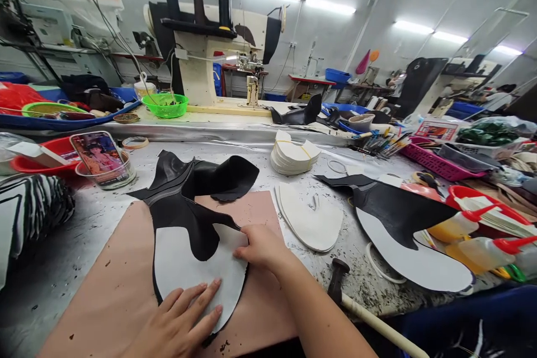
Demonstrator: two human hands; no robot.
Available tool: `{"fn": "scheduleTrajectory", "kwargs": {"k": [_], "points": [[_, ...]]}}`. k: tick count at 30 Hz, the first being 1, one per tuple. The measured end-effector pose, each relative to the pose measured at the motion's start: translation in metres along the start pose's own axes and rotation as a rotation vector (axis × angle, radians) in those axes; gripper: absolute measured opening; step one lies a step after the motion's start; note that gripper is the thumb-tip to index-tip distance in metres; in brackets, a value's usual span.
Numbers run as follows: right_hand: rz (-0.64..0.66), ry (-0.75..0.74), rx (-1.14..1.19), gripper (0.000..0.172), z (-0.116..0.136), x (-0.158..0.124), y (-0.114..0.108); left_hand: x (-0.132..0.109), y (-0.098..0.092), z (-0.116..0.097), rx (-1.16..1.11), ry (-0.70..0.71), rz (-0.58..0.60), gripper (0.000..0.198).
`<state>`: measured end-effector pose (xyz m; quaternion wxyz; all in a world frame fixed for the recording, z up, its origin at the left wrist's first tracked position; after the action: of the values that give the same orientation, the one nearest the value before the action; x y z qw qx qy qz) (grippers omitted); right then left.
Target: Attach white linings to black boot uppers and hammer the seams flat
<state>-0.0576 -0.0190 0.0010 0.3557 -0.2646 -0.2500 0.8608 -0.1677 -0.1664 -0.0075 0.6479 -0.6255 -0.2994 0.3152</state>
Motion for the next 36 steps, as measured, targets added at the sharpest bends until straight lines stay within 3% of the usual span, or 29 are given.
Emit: {"fn": "scheduleTrajectory", "kwargs": {"k": [4,7,9,13,21,26,28,31,33,36], "points": [[-0.007,-0.027,-0.033,0.011,-0.003,0.005,0.000,0.034,-0.001,0.007,0.038,-0.149,0.081,0.032],[-0.065,-0.030,-0.031,0.017,-0.010,0.011,-0.002,0.051,-0.001,0.013,0.119,-0.136,0.007,0.040],[-0.138,-0.004,-0.016,0.018,-0.016,0.014,-0.006,0.054,-0.002,0.018,0.158,-0.096,-0.107,0.043],[-0.208,0.029,0.041,0.024,-0.023,0.018,-0.008,0.050,-0.001,0.035,0.204,-0.130,-0.279,0.051],[-0.208,0.067,0.111,0.031,-0.023,0.018,-0.011,0.051,-0.003,0.040,0.214,-0.101,-0.335,0.061],[-0.180,0.035,0.099,0.014,-0.010,0.001,0.004,0.046,-0.010,0.043,0.178,-0.162,-0.398,0.069],[-0.183,-0.049,0.090,0.015,0.002,-0.011,0.013,0.045,-0.013,0.044,0.136,-0.208,-0.427,0.060],[-0.190,-0.208,0.170,0.014,0.017,-0.029,0.025,0.044,-0.017,0.045,0.042,-0.262,-0.425,0.033],[-0.174,-0.253,0.258,0.013,0.020,-0.035,0.029,0.038,-0.022,0.044,-0.012,-0.218,-0.381,0.029],[-0.129,-0.252,0.164,0.035,0.019,-0.038,0.037,0.007,-0.026,0.054,-0.098,-0.127,-0.235,0.030]]}}
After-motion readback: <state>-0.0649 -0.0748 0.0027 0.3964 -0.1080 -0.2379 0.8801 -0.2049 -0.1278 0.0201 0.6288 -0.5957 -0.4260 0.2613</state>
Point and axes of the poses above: each hand's wrist, its own x-axis towards the middle knuckle, its own y-axis out of the palm, z = x × y, the point moved 6 cm from there along x, towards the middle knuckle, and after that the axes turned 3 degrees about z, right-handed, at the moved point
